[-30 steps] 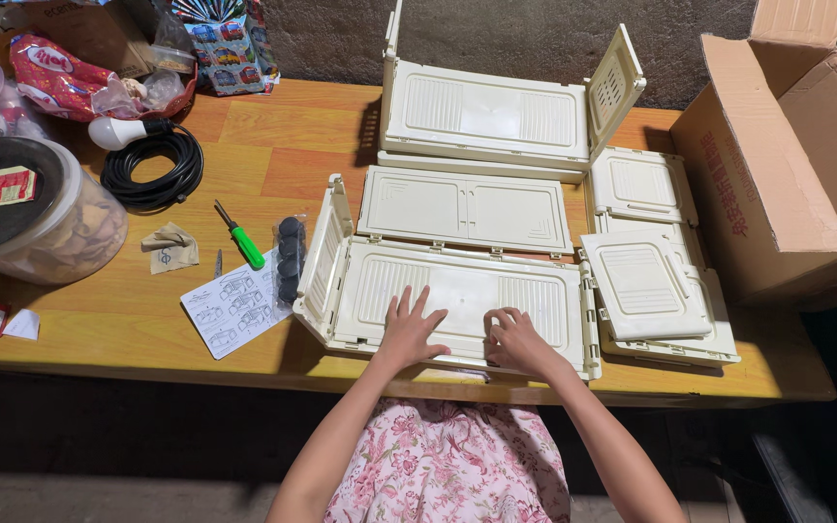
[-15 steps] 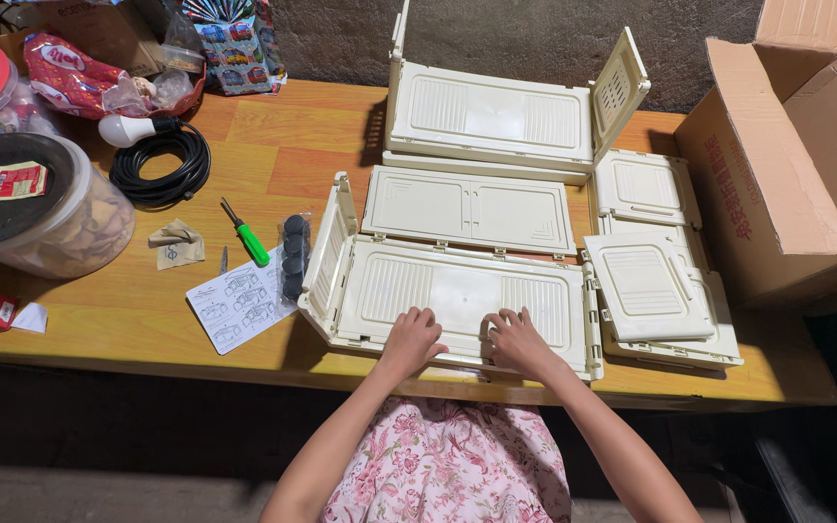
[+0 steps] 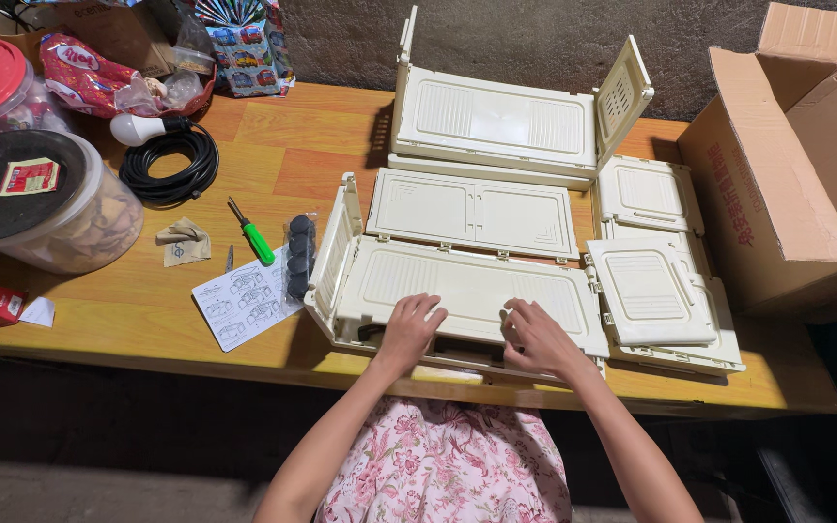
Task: The person assembles a beige plastic storage unit on a wooden table. They unfold the unit, open its compartments, remove metal clips, and use scissors to cut small plastic pieces before inserting them into the unit.
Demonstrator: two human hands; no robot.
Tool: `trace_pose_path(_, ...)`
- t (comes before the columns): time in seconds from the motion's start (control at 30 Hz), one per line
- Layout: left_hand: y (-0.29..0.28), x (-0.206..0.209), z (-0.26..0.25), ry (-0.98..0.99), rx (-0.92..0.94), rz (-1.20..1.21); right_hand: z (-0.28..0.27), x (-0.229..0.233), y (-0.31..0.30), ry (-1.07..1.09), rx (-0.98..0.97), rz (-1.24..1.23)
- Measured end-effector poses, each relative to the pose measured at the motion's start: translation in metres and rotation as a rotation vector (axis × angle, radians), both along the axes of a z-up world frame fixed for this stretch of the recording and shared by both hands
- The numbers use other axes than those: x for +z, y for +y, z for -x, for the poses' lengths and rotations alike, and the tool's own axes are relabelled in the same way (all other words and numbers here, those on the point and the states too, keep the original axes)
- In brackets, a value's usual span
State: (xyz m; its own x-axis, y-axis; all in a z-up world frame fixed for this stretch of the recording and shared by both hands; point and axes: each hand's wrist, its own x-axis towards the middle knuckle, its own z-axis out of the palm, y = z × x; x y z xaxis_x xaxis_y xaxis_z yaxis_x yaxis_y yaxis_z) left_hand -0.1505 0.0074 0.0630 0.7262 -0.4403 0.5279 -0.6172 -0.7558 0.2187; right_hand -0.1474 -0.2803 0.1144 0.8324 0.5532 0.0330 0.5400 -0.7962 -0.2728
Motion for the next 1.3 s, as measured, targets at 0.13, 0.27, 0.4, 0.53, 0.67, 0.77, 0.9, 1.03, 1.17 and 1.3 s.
trace_pose_path(0.13,-0.003,-0.004,-0.023,-0.099,-0.005,-0.009,-0.002,0.006,0.0,-0.098,-0.048,0.06)
trace_pose_path(0.27,-0.005,0.013,-0.053,-0.109,0.072,0.059,-0.013,0.009,-0.007,-0.336,-0.093,0.014)
trace_pose_path(0.4,-0.003,0.039,-0.075,-0.108,0.16,0.115,-0.038,0.013,-0.011,-0.504,-0.146,-0.053)
trace_pose_path(0.53,-0.001,0.055,-0.086,-0.198,0.272,0.156,-0.065,0.022,-0.012,-0.571,-0.187,-0.027)
trace_pose_path(0.67,-0.002,0.053,-0.095,-0.199,0.3,0.162,-0.097,0.035,-0.016,-0.628,-0.176,0.015)
trace_pose_path(0.77,-0.006,0.047,-0.102,-0.159,0.311,0.153,-0.119,0.044,-0.019,-0.593,-0.182,0.019)
trace_pose_path(0.9,-0.01,0.043,-0.111,-0.095,0.329,0.114,-0.151,0.051,-0.026,-0.495,-0.206,0.043)
trace_pose_path(1.03,-0.014,0.041,-0.12,-0.074,0.346,0.114,-0.176,0.049,-0.03,-0.518,-0.156,0.018)
trace_pose_path(1.17,-0.014,0.042,-0.125,-0.074,0.339,0.13,-0.184,0.043,-0.024,-0.588,-0.214,0.057)
trace_pose_path(1.3,-0.014,0.039,-0.128,-0.068,0.308,0.161,-0.174,0.041,-0.022,-0.552,-0.254,-0.005)
